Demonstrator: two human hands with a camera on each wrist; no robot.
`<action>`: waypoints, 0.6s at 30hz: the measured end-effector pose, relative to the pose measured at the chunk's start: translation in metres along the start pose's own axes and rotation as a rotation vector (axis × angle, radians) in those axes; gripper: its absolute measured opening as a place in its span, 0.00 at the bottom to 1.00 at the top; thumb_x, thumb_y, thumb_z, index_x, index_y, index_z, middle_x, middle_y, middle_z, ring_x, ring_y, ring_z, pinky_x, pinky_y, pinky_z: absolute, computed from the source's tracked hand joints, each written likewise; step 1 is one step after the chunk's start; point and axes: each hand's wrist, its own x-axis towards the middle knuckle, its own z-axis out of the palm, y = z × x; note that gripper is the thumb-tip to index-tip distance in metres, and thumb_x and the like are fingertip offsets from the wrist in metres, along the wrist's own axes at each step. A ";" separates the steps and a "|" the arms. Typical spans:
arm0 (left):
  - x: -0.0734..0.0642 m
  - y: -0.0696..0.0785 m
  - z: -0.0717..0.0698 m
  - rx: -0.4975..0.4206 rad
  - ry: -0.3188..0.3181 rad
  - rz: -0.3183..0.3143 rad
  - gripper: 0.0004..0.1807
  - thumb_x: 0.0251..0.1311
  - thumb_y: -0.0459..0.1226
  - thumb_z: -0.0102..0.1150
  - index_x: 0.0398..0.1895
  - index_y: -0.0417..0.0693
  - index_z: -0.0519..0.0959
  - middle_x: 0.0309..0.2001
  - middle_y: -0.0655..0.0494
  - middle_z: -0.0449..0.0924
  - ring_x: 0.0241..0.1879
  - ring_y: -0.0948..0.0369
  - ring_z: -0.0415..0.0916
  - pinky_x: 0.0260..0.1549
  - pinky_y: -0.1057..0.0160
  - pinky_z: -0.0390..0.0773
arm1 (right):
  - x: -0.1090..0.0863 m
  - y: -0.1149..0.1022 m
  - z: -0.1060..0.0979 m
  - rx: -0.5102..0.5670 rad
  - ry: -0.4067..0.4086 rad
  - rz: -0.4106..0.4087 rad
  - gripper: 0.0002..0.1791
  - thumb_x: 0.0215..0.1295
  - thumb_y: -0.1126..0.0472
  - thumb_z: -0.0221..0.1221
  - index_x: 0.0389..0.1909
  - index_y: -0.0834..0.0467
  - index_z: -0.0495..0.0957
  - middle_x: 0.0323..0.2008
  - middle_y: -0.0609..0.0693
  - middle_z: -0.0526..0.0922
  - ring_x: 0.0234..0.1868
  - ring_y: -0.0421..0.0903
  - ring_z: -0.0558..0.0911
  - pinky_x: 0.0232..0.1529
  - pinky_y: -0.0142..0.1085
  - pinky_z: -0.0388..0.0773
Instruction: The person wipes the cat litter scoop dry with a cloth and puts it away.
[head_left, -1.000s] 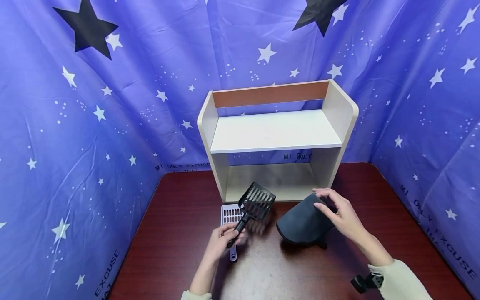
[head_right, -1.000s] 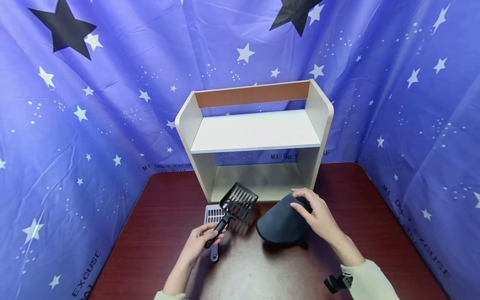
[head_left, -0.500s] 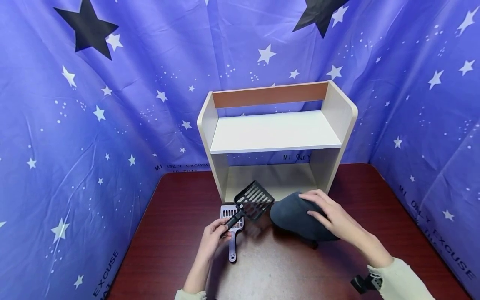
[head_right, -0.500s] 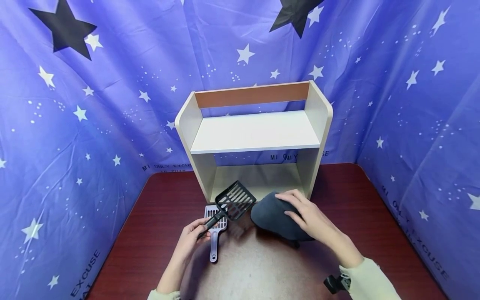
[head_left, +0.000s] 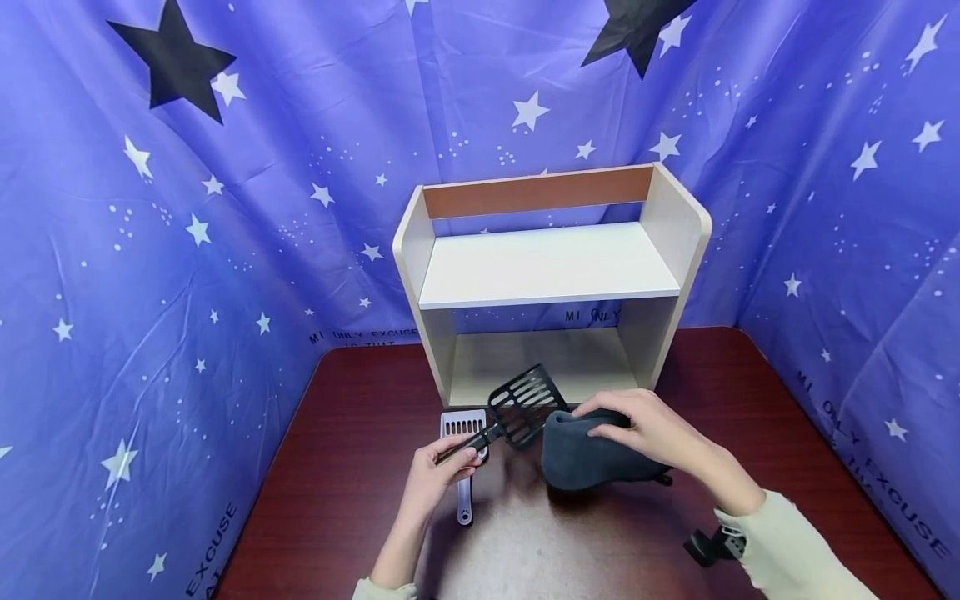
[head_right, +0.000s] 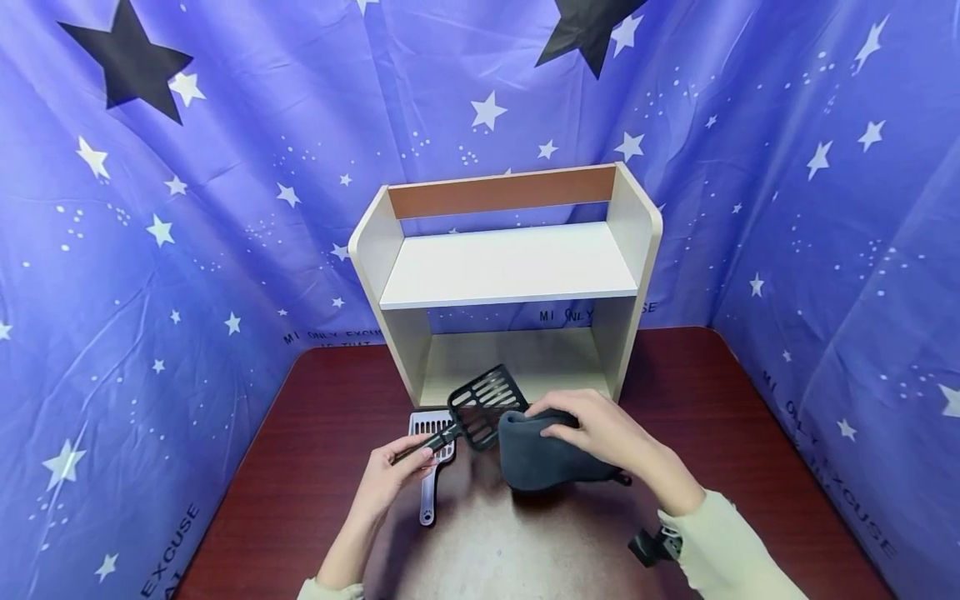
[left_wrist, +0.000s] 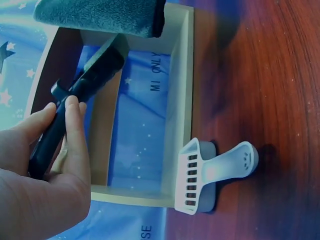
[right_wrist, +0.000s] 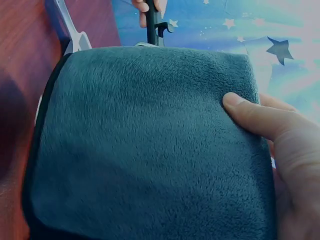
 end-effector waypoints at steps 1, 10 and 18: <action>0.000 0.001 0.001 0.008 -0.008 0.008 0.21 0.62 0.25 0.60 0.58 0.22 0.74 0.46 0.30 0.84 0.33 0.67 0.86 0.36 0.73 0.86 | 0.002 0.000 0.000 -0.005 -0.005 -0.009 0.22 0.55 0.66 0.71 0.50 0.44 0.82 0.44 0.38 0.87 0.46 0.35 0.85 0.48 0.18 0.76; -0.007 0.008 0.013 0.077 -0.049 0.098 0.19 0.58 0.26 0.64 0.53 0.23 0.77 0.47 0.27 0.82 0.33 0.68 0.86 0.38 0.70 0.87 | 0.012 0.006 0.013 -0.051 0.081 -0.059 0.21 0.52 0.65 0.73 0.47 0.46 0.85 0.41 0.37 0.85 0.42 0.34 0.84 0.43 0.20 0.78; -0.010 0.009 0.025 0.047 -0.003 0.115 0.15 0.57 0.26 0.66 0.47 0.25 0.80 0.46 0.34 0.82 0.33 0.65 0.87 0.40 0.67 0.88 | 0.017 0.007 0.030 -0.157 0.192 -0.014 0.15 0.48 0.63 0.75 0.35 0.48 0.82 0.33 0.38 0.87 0.34 0.34 0.85 0.34 0.26 0.80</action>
